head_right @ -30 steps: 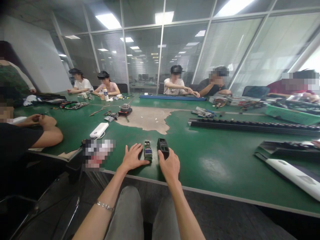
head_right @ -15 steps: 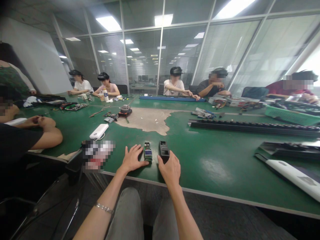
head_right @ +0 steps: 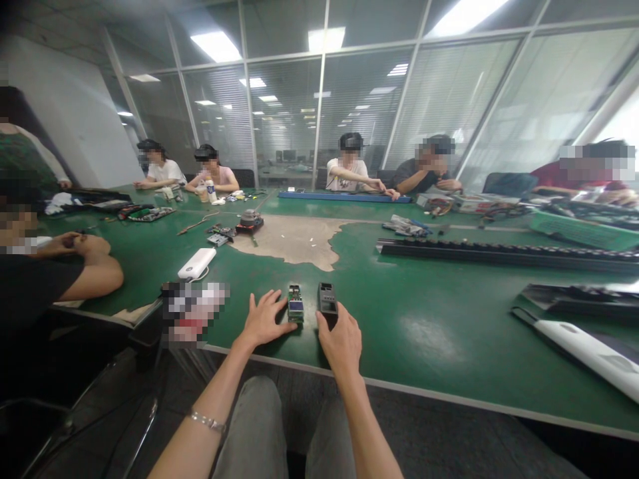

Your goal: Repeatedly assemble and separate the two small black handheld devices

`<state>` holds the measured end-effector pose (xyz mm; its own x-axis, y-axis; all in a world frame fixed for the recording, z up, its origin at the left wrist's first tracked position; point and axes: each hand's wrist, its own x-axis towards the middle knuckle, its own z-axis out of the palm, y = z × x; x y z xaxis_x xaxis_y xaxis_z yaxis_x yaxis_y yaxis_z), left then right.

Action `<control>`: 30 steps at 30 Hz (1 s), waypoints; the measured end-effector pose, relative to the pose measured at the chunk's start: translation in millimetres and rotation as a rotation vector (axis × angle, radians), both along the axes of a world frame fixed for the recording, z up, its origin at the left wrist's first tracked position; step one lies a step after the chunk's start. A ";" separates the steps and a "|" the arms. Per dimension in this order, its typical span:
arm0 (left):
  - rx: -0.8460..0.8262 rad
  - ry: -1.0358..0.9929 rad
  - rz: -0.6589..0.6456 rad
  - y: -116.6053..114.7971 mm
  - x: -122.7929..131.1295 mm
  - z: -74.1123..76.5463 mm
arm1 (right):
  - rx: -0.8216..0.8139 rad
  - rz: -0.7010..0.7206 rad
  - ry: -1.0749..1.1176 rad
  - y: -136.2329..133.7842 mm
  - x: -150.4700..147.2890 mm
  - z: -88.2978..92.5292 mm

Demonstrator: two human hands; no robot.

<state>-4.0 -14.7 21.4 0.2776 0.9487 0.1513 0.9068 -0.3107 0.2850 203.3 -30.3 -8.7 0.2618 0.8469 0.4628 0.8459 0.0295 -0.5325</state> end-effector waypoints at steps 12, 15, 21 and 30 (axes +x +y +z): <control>-0.027 0.009 0.021 -1.6 1.8 1.9 | 0.103 0.097 0.196 -15.5 -30.5 38.9; -0.014 0.004 0.018 -1.1 1.6 0.8 | 0.112 0.136 0.164 -15.0 -43.2 42.9; -0.013 0.003 0.036 -2.0 3.2 1.2 | 0.091 0.143 0.067 -12.0 -56.0 48.4; 0.005 -0.018 0.017 -6.9 1.8 7.6 | 0.040 0.114 -0.050 -13.6 -66.2 60.3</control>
<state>-2.2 -21.6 29.0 0.2589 0.9523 0.1614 0.9064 -0.2973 0.3001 137.1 -43.9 51.7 0.1406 0.8503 0.5072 0.8612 0.1477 -0.4863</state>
